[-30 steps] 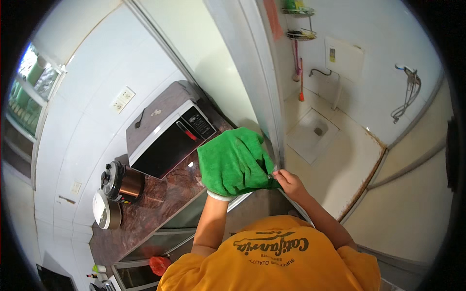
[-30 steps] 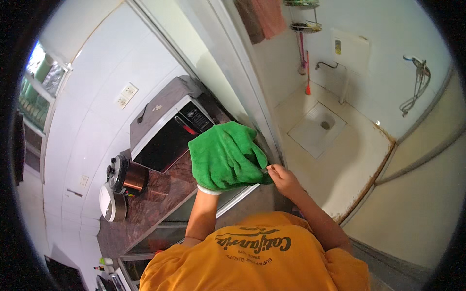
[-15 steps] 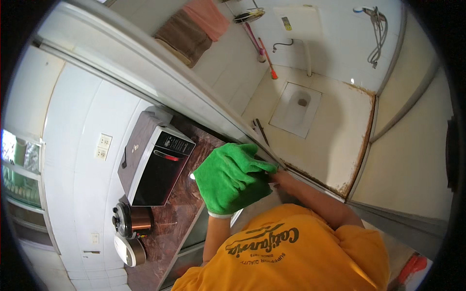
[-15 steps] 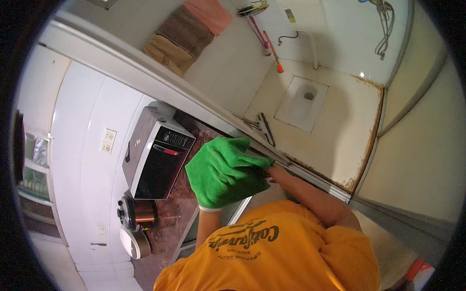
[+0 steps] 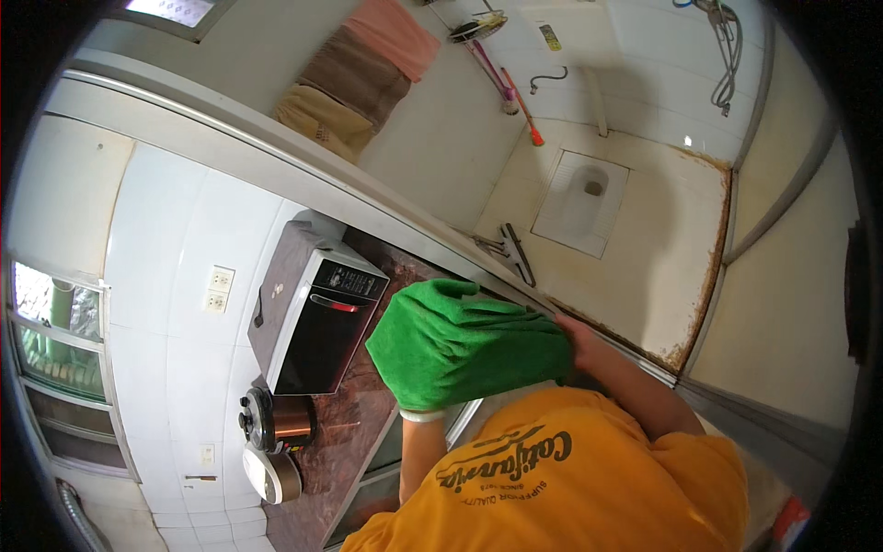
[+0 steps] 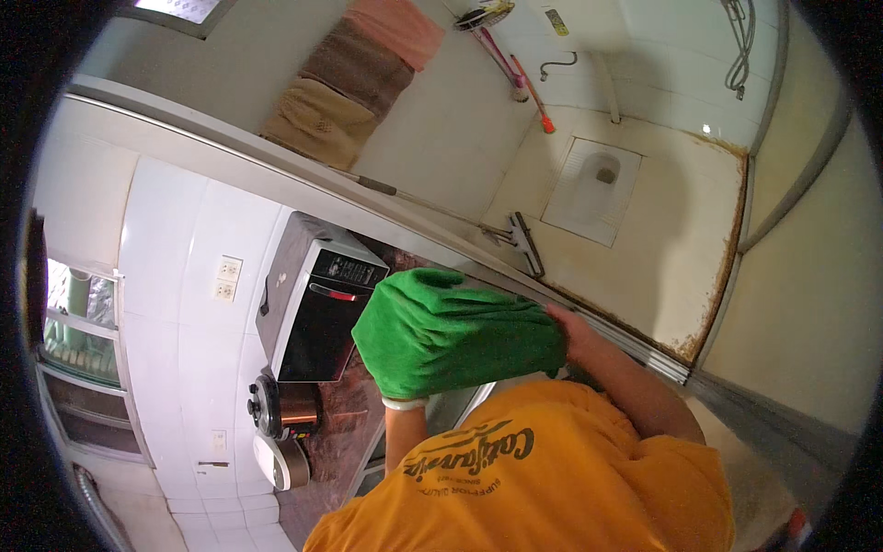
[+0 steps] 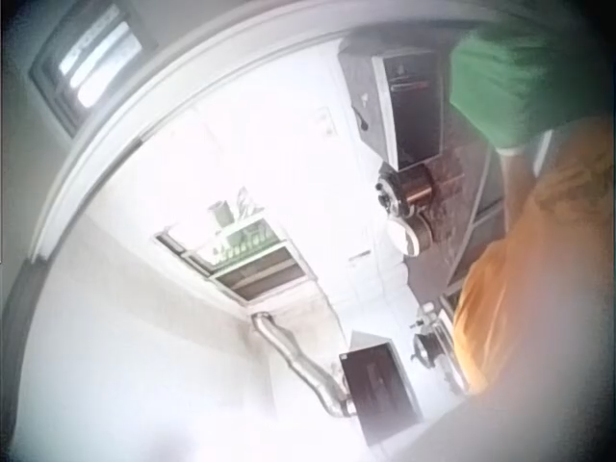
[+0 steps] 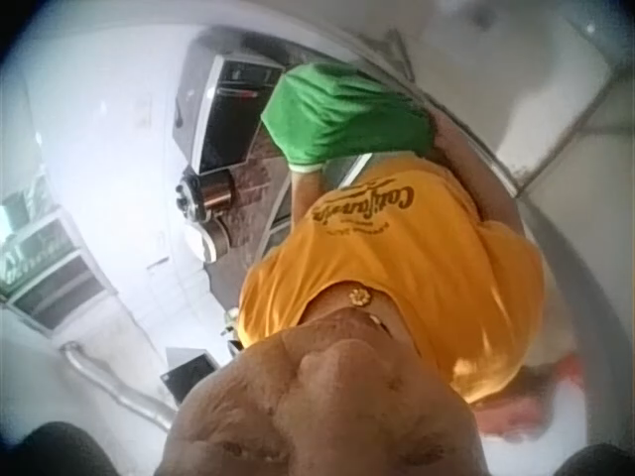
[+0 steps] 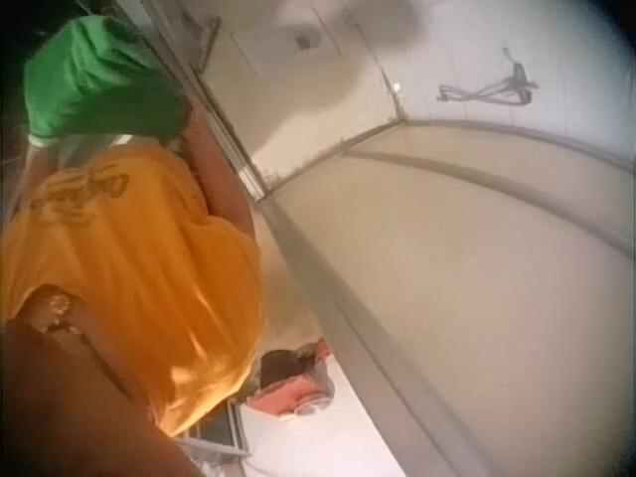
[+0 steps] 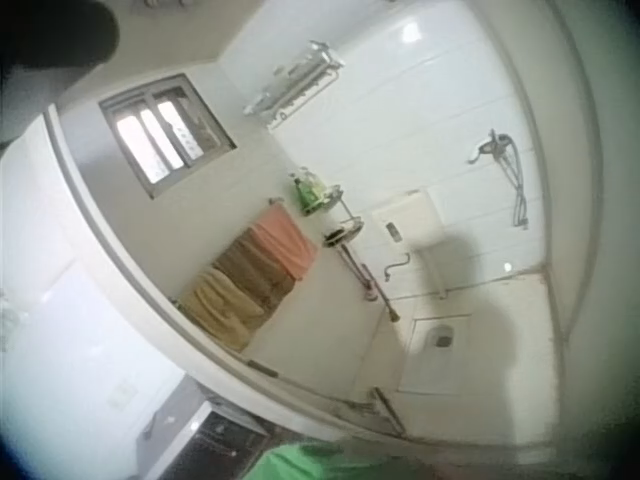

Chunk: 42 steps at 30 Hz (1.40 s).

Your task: Cleaning a bathroom sliding door frame and surface with a green cloth.

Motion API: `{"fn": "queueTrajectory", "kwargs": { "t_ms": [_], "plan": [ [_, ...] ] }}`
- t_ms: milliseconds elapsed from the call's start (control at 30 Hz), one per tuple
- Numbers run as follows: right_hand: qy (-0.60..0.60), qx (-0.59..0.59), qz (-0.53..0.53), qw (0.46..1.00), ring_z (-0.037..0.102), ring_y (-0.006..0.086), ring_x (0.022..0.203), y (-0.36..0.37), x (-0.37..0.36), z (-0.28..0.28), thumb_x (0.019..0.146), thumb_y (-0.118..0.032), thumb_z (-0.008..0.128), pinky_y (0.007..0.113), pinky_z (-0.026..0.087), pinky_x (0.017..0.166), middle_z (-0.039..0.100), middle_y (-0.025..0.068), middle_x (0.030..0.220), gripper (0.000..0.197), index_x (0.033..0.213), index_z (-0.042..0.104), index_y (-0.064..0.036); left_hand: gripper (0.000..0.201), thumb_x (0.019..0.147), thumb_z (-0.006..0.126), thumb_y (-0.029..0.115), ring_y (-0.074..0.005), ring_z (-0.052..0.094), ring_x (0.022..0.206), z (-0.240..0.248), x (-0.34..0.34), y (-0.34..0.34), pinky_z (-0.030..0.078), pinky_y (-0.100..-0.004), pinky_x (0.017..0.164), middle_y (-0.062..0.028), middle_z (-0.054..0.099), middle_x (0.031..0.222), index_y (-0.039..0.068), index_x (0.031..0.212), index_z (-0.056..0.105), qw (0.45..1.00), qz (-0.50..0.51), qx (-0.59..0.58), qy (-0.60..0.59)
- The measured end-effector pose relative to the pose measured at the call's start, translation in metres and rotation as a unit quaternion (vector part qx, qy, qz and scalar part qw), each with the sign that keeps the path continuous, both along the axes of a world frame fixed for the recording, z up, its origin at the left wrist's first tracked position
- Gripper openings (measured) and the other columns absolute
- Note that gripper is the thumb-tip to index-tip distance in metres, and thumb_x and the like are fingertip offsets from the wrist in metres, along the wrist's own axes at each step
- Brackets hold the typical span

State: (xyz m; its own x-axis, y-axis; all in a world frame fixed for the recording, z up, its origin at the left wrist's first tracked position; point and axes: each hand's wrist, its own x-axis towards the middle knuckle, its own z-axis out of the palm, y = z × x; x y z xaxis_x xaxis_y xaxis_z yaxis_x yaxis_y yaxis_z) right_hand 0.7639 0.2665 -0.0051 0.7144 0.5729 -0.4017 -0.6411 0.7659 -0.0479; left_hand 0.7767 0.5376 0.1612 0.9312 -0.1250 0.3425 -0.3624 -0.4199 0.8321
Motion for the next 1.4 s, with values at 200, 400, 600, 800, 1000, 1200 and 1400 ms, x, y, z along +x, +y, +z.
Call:
{"fn": "queueTrajectory", "kwargs": {
  "t_ms": [200,400,600,800,1000,1200,1400],
  "plan": [
    [-0.117,0.136,-0.143,0.973,0.062,0.0312,0.115,-0.058,-0.015,0.094,0.101,-0.039,0.051,0.047,0.048,0.104,0.062,0.0164,0.130,0.046,0.131,0.058,-0.0041,0.042,0.102,0.053,0.026,-0.0240,0.055,0.121,-0.016,0.000,0.010,0.043,-0.0384,0.106,-0.0108,0.057,0.134,0.004,0.138,0.049,0.979,-0.003,-0.191,0.067],
    [-0.234,0.079,-0.190,0.950,0.062,0.0292,0.116,-0.029,-0.017,0.005,0.101,-0.033,0.055,0.042,0.048,0.104,0.063,0.0132,0.128,0.040,0.131,0.059,-0.0066,0.041,0.105,0.047,0.032,-0.0256,0.056,0.120,-0.038,0.014,-0.001,0.046,-0.0400,0.105,-0.0116,0.059,0.132,0.005,0.134,0.052,0.947,-0.039,-0.275,0.164],
    [-0.535,-0.497,-0.145,0.667,0.054,0.0243,0.122,-0.057,0.024,0.093,0.097,-0.027,0.061,0.040,0.041,0.108,0.059,0.0080,0.132,0.039,0.132,0.059,-0.0094,0.040,0.103,0.047,0.036,-0.0284,0.059,0.117,-0.071,0.008,-0.005,0.047,-0.0457,0.104,-0.0128,0.063,0.126,0.005,0.125,0.060,0.792,-0.040,-0.535,0.291],
    [-0.628,-0.470,-0.289,0.549,0.056,0.0209,0.115,-0.041,0.073,0.162,0.096,-0.028,0.060,0.041,0.041,0.106,0.061,0.0039,0.121,0.035,0.125,0.057,-0.0080,0.049,0.100,0.053,0.038,-0.0302,0.058,0.120,-0.068,-0.017,-0.024,0.045,-0.0430,0.106,-0.0139,0.058,0.137,0.005,0.136,0.055,0.792,-0.047,-0.395,0.462],
    [-0.582,-0.253,-0.316,0.706,0.058,0.0211,0.111,0.030,0.122,0.276,0.098,-0.028,0.058,0.042,0.043,0.103,0.062,0.0030,0.117,0.031,0.121,0.058,-0.0079,0.045,0.104,0.050,0.038,-0.0266,0.060,0.117,-0.054,-0.044,-0.018,0.046,-0.0418,0.101,-0.0128,0.061,0.131,0.004,0.133,0.056,0.814,-0.007,-0.351,0.462],
    [-0.573,-0.255,-0.417,0.658,0.060,0.0230,0.106,0.057,0.155,0.334,0.096,-0.028,0.059,0.043,0.045,0.097,0.063,0.0040,0.111,0.028,0.116,0.059,-0.0082,0.038,0.104,0.049,0.033,-0.0245,0.062,0.110,-0.075,-0.073,0.030,0.048,-0.0388,0.095,-0.0106,0.064,0.123,0.004,0.127,0.057,0.813,0.110,-0.391,0.418],
    [-0.545,-0.681,-0.473,0.125,0.060,0.0301,0.094,0.061,0.144,0.333,0.078,-0.020,0.068,0.046,0.047,0.082,0.063,0.0089,0.100,0.024,0.099,0.064,-0.0108,0.043,0.102,0.051,0.038,-0.0272,0.060,0.111,-0.089,-0.108,0.057,0.046,-0.0415,0.096,-0.0125,0.062,0.124,0.004,0.127,0.056,0.760,0.220,-0.447,0.417]
  ]
}}
